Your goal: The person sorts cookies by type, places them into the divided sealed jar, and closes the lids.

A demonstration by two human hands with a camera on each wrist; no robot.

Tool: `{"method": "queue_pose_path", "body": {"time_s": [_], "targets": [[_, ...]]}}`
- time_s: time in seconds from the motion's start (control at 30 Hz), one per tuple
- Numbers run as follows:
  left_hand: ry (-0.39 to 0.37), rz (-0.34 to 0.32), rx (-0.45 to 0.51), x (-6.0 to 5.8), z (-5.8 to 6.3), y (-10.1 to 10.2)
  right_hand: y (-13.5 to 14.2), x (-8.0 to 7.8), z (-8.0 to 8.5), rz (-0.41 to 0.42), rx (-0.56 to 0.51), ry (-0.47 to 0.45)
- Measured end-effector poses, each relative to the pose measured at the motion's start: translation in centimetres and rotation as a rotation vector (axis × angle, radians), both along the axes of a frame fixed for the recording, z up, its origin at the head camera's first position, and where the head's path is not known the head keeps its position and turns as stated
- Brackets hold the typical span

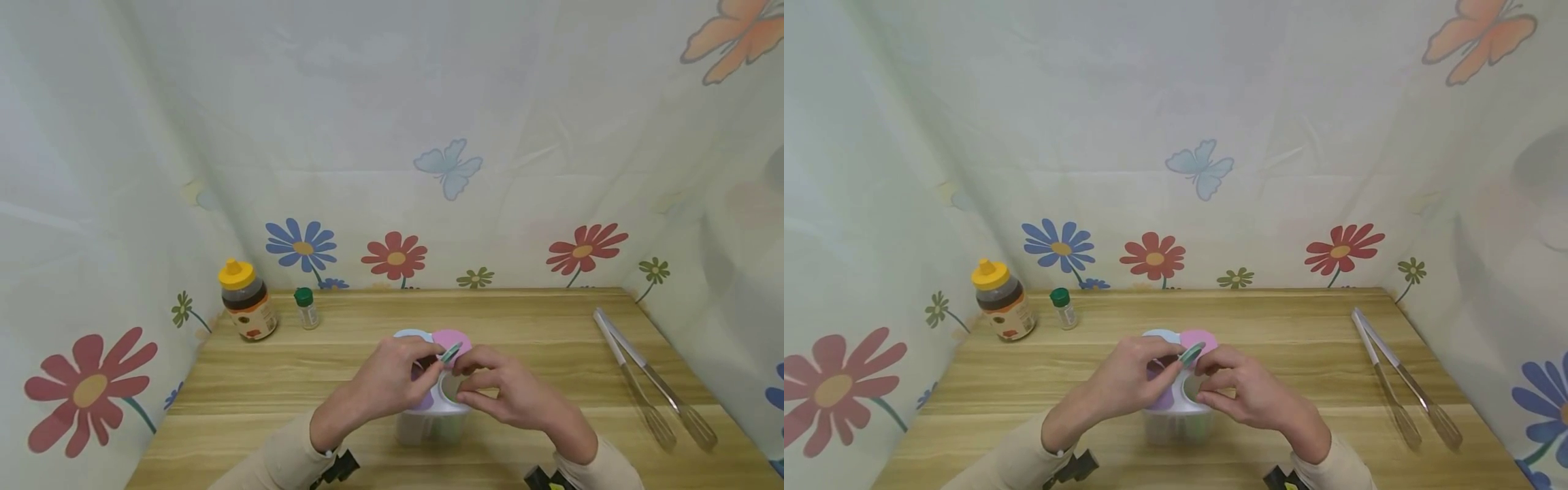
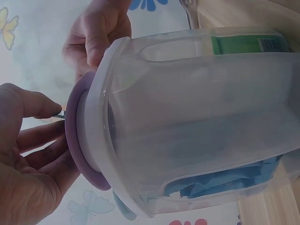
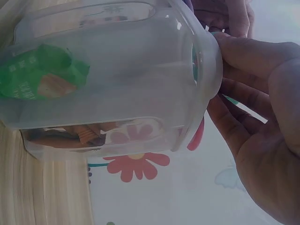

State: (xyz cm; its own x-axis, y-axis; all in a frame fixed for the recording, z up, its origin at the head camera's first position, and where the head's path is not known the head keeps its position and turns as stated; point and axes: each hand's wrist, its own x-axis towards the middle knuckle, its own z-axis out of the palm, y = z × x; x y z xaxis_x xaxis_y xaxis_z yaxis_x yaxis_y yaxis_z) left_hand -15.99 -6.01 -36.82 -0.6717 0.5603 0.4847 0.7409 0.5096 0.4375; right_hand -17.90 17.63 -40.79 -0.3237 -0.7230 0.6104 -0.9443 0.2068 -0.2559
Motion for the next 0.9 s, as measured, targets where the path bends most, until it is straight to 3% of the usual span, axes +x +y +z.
{"method": "queue_pose_path", "body": {"time_s": [0.43, 0.7, 0.9], "targets": [[0.016, -0.008, 0.003, -0.1, 0.0, 0.0, 0.3, -0.4, -0.2, 0.034, -0.080, 0.011], [0.013, -0.003, 0.001, -0.1, 0.2, 0.0, 1.3, -0.5, -0.2, 0.002, -0.146, -0.051], [-0.011, -0.002, -0.009, 0.0, 0.2, 0.0, 2.2, -0.4, -0.3, -0.067, -0.099, -0.096]]}}
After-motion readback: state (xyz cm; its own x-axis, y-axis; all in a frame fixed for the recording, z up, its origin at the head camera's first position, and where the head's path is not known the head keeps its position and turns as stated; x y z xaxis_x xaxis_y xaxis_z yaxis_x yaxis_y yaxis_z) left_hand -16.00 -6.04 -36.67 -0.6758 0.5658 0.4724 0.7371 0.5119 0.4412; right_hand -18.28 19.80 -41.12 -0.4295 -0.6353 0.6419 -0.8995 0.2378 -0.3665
